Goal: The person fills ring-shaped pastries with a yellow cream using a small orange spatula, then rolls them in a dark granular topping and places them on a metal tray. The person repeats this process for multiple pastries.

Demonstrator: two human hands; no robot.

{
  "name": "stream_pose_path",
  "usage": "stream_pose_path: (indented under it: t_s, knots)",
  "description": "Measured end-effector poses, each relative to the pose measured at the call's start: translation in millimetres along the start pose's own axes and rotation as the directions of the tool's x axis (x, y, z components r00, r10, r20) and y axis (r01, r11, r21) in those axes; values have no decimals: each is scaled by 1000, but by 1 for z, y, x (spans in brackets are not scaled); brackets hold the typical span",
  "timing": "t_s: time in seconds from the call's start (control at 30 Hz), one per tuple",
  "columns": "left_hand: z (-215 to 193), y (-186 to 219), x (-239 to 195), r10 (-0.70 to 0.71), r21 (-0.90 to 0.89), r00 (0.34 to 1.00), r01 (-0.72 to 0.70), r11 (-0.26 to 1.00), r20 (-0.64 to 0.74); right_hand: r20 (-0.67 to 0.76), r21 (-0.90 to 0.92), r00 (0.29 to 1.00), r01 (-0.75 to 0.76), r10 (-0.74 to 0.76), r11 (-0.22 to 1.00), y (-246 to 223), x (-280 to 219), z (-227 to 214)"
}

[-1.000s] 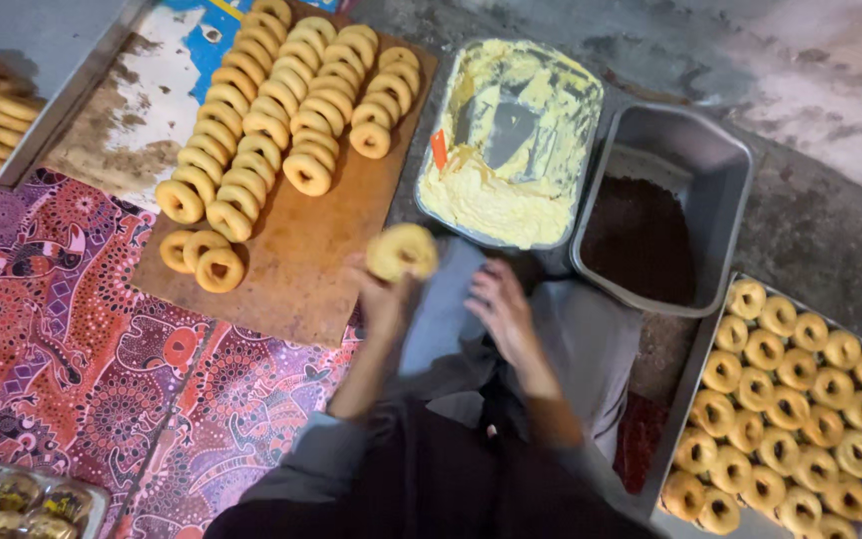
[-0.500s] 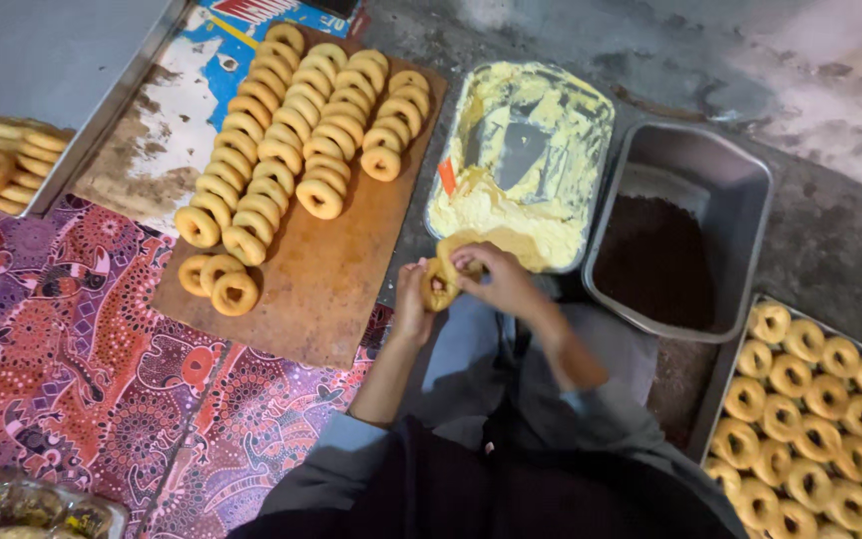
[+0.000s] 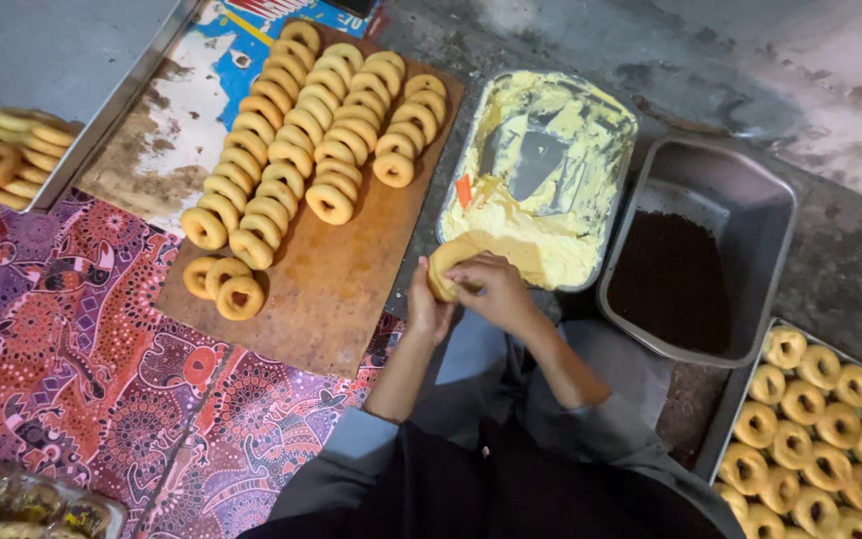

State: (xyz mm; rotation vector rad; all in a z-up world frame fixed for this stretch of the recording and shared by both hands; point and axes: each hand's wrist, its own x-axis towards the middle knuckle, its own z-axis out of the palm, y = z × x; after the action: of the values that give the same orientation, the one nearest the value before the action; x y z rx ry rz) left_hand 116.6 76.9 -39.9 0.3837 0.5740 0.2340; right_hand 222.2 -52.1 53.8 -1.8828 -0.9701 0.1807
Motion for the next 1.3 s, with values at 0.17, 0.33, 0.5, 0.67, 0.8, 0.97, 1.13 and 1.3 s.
stream_pose_path:
  t_s: [0.17,0.33,0.5,0.67,0.8,0.97,1.13,1.3]
  knots:
    - [0,-16,-6,14,-78,1000,-14,997,-1,-182,-231,981,-103,61,967,7,-4,-7]
    - [10,-17,-10,35,-123,991,-20,992,125,-75,-15,997,29,-30,999,9,-6,-3]
    - [11,-26,-28,93,-150,991,-77,986,98,-266,-318,964,-64,-24,946,21,-14,-4]
    - [15,-32,-34,51,-107,995,-42,993,84,-98,-38,991,-100,95,994,21,-12,-27]
    - [10,-42,-34,24,-124,976,3,992,217,-116,-111,980,150,-163,982,-10,-63,-41]
    - [36,-83,-29,-122,21,971,120,992,208,-283,-228,946,90,-154,969,-9,-105,-83]
    - [73,-149,-27,-263,139,924,233,962,276,-553,-161,826,-236,110,959,90,-146,-153]
    - [135,-213,2,-96,715,906,-257,650,413,-562,-232,727,-596,394,769,190,-207,-216]
